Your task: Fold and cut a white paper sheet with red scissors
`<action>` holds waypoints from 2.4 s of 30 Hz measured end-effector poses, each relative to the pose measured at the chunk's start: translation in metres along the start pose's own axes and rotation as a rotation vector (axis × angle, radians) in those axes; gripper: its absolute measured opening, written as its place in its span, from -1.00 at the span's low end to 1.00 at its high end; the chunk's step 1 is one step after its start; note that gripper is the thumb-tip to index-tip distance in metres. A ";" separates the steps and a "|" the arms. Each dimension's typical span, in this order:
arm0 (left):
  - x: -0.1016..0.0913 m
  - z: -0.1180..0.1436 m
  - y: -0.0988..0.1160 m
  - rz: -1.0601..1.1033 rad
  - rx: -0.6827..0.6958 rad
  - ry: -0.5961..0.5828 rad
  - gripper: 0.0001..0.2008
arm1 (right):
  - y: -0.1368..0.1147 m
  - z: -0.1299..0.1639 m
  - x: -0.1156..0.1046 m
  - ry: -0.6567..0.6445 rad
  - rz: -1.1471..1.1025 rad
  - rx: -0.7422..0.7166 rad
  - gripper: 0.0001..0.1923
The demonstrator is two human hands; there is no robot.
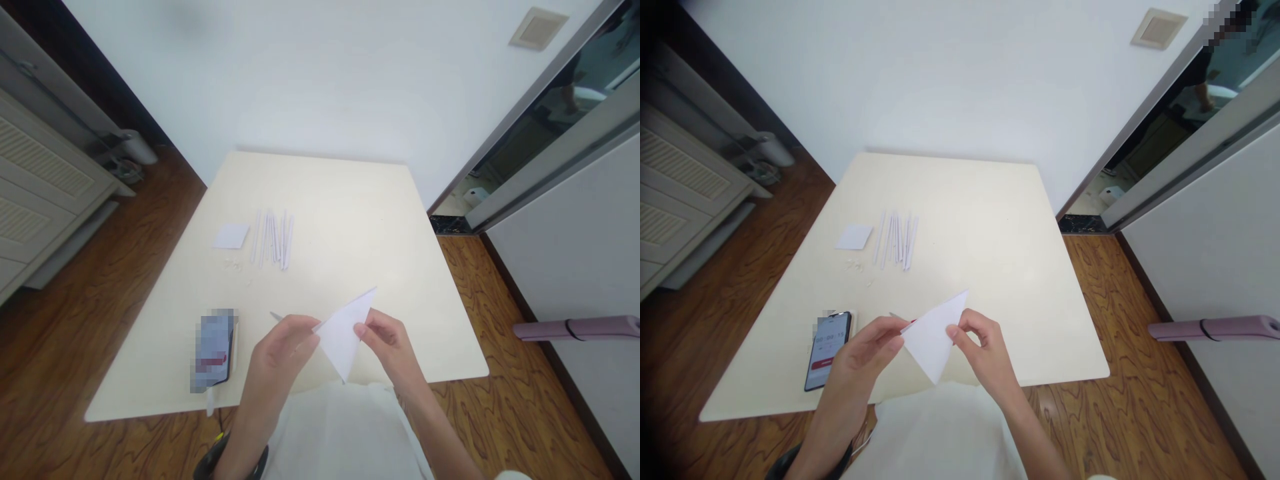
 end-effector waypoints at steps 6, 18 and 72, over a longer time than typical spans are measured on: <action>0.003 0.001 -0.001 0.020 -0.017 0.035 -0.91 | 0.005 0.002 0.001 0.044 0.032 -0.062 -0.79; 0.003 -0.001 -0.005 0.021 -0.046 0.071 -0.89 | -0.007 0.006 0.001 -0.006 0.054 -0.076 -0.77; -0.009 -0.006 -0.014 -0.183 0.104 0.036 -0.87 | -0.008 -0.008 0.001 0.248 -0.025 -0.089 -0.81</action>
Point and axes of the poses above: each hand's wrist, its own z-axis away from the middle knuckle, its own x-axis out of the palm, y = z × x, the point moved 2 cm from there along -z, towards the middle knuckle, and after that the axes turned 10 degrees about y, right-handed, at the moved point
